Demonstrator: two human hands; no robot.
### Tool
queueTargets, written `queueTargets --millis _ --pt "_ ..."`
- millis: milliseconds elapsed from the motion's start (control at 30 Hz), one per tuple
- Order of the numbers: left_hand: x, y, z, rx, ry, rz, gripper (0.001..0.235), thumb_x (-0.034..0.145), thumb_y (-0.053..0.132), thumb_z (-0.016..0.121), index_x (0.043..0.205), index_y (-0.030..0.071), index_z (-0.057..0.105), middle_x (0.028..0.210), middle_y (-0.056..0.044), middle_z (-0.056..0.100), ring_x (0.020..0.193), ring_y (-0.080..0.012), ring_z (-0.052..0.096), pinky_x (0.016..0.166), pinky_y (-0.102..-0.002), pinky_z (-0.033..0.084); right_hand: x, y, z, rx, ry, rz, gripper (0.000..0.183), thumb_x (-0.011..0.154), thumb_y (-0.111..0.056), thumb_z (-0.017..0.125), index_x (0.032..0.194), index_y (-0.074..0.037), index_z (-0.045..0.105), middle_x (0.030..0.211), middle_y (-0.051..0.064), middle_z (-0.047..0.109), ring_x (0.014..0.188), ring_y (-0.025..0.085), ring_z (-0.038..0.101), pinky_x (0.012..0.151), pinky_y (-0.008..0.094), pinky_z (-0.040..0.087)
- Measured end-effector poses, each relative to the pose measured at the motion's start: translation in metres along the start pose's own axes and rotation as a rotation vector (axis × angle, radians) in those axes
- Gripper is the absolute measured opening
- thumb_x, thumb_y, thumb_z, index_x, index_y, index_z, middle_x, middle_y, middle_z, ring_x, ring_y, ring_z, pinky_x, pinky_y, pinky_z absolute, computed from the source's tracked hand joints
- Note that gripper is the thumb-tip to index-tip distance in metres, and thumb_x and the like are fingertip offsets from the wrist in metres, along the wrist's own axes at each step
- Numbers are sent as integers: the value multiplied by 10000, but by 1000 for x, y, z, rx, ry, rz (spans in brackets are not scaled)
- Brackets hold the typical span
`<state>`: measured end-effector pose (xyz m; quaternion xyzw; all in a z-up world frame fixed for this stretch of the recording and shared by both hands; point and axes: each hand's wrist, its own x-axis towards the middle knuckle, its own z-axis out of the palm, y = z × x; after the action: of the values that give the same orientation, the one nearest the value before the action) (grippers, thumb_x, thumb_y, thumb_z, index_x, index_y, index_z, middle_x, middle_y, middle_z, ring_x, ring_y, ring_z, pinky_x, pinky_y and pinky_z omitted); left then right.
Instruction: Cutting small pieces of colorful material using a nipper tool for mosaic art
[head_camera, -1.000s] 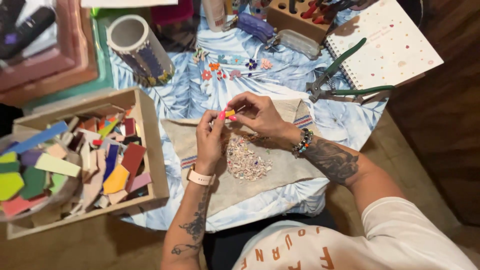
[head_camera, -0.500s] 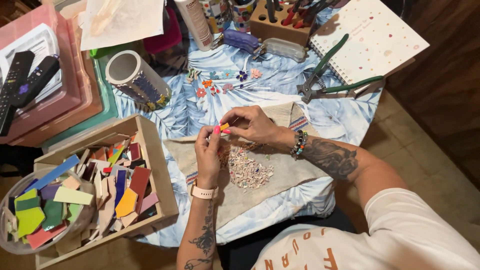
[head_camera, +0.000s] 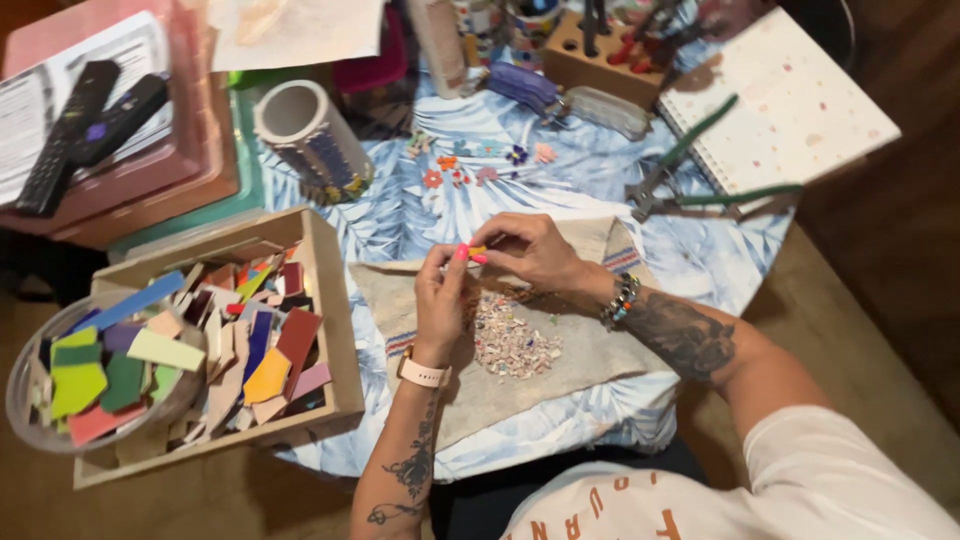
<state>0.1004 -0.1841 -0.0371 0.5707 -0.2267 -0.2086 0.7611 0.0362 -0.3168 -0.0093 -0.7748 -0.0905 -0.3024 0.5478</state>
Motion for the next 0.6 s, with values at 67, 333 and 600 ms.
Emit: queueTargets --millis 67,333,600 --pt "-4 5 3 24 0 14 187 847 241 529 794 64 560 515 38 374 376 -15 375 354 -151 304 -1 3 1 -32 0 5 133 731 -89 670 848 -36 633 777 102 628 705 171 609 611 257 511" --pt "4 -9 -6 304 30 37 214 820 339 537 819 131 586 672 -53 572 518 -133 493 495 -276 422 -1 0 8 -27 -45 -8 161 723 -73 681 847 13 625 811 132 606 732 194 603 632 265 504" --pt "-7 16 -6 397 65 40 240 815 363 503 784 139 582 628 -90 602 615 -255 599 566 -313 459 -1 -5 16 -125 -75 -18 159 714 -25 688 835 33 603 823 138 579 762 187 580 657 266 488"
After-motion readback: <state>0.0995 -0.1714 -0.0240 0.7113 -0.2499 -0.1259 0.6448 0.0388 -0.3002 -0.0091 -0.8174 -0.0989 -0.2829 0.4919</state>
